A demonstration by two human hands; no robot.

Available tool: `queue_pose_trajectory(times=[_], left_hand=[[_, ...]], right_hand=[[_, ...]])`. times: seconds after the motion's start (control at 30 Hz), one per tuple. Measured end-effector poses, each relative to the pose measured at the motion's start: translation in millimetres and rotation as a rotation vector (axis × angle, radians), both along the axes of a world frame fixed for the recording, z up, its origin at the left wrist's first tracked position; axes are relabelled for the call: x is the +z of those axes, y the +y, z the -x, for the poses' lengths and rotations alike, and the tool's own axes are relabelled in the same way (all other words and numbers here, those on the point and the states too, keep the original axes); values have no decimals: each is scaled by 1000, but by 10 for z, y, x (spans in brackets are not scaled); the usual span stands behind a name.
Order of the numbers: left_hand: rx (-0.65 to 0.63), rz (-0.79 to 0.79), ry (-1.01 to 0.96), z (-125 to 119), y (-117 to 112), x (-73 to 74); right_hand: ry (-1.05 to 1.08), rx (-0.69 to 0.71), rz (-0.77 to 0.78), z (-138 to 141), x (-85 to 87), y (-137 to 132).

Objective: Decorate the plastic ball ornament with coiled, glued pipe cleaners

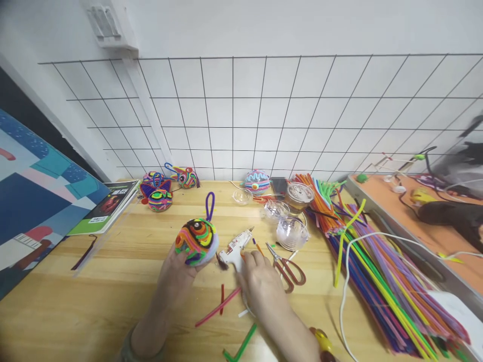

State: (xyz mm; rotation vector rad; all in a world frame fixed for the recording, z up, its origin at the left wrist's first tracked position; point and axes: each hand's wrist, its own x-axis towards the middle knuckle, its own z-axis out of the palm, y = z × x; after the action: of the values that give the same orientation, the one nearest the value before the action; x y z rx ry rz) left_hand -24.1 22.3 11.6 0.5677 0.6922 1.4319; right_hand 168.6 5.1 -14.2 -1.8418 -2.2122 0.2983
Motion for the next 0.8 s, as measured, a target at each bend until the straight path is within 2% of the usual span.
queue_pose_trajectory(times=[0.1,0.23,0.43,0.53,0.63,0.7,0.8], left_hand=[[44,-24,-9,44,-10,50],[39,-34,-11,47,-19,75],[26,-52,-34,42,-6,51],[30,-71,-36,38,-7,33],[19,-99,-16,25,-6,19],[7,-113,-4,13,-3,9],[35,-120,13,-10,0,-13]], right_hand=[[0,-27,9,125,-48,56],[42,-34,10,204,-114,109],[197,-71,-48,-2,-145,205],[294,-61,-109,-162,-17,211],[432,-55,-160,-277,209,107],[724,-137,-115,-341,350,-14],[1019,-15,-12,-436,460,-216]])
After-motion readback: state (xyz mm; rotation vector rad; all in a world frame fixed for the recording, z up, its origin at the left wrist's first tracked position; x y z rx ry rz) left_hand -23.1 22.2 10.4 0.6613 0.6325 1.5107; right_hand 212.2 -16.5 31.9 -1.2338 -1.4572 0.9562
